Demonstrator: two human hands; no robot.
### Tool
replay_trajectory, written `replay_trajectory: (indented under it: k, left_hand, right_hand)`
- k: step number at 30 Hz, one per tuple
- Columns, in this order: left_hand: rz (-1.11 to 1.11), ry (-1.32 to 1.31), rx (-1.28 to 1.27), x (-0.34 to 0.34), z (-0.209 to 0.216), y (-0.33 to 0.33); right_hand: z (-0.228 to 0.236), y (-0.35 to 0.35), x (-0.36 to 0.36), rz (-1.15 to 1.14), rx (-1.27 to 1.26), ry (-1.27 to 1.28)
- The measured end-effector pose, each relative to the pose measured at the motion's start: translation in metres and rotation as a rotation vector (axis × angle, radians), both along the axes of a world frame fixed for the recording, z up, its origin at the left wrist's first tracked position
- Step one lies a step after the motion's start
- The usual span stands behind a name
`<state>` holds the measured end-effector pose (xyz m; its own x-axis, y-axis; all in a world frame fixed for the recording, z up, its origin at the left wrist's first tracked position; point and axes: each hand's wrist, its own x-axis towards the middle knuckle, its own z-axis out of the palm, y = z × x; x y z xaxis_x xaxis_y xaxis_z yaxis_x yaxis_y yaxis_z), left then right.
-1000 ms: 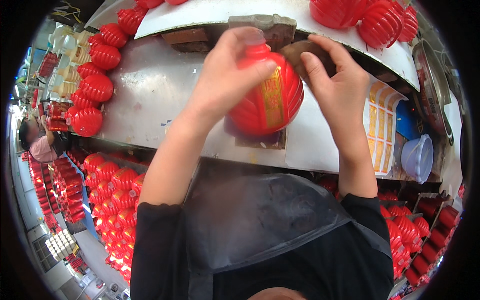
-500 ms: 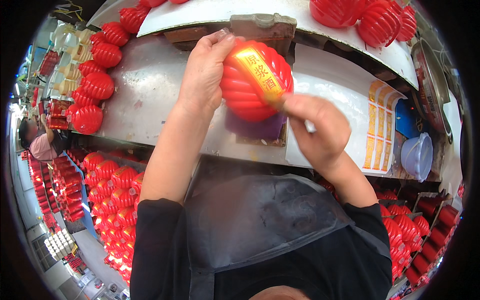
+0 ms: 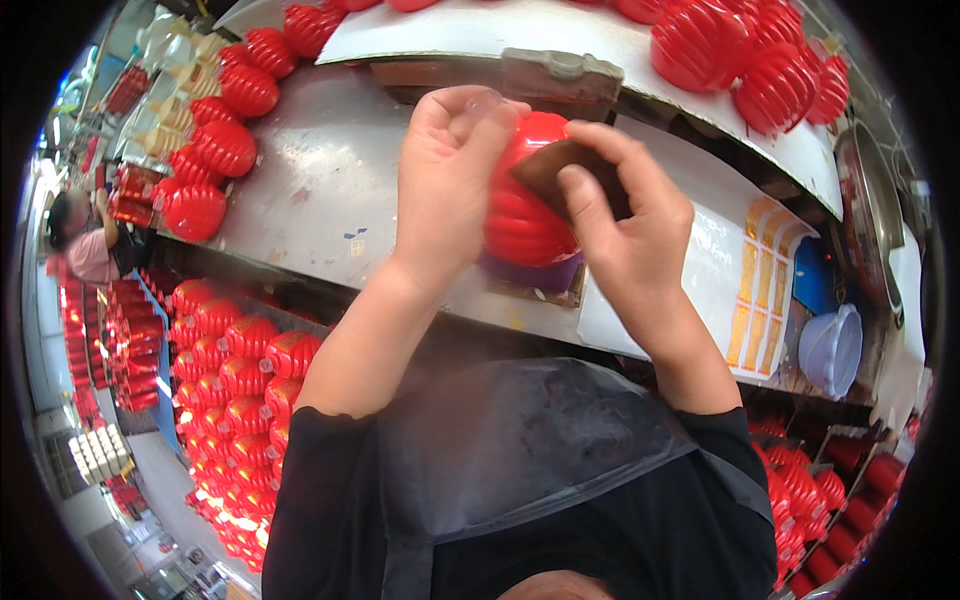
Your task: The person repeatedly picks up red plastic bottles, applies a gold label to each bottle, and places the labeled bottles on a nearby tray. The process is performed one at a time in a repetitive cycle.
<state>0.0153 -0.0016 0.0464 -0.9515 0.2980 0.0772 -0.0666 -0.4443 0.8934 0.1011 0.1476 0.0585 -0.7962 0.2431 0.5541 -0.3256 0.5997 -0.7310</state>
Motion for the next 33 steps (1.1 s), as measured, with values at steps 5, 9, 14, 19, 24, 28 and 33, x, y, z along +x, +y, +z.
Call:
replay_trajectory:
  k: [5,9,14,19,24,28,33]
  left_hand:
    - [0.102,0.036,0.083,0.014,0.009,-0.030]
    - [0.282,0.074,0.063,0.029,0.014,-0.063]
    - [0.455,0.144,0.098,0.061,0.019,-0.113]
    - [0.607,0.154,0.092,0.104,0.016,-0.162]
    - [0.755,0.208,-0.052,0.171,0.011,-0.215]
    - [0.892,0.092,-0.127,0.241,-0.002,-0.268]
    - [1.310,-0.070,-0.392,0.354,-0.021,-0.347]
  right_hand:
    - [0.007,-0.011,-0.020,0.031,-0.051,0.063]
    - [0.006,-0.047,-0.013,0.403,0.306,0.458]
    - [0.018,-0.095,-0.013,0.444,0.141,0.299]
    - [0.022,-0.131,-0.008,0.581,-0.139,-0.047]
    - [0.014,-0.183,-0.010,0.723,-0.148,-0.175]
    - [0.003,-0.209,-0.025,0.921,-0.209,-0.283]
    - [-0.011,-0.238,-0.049,1.000,-0.309,-0.482]
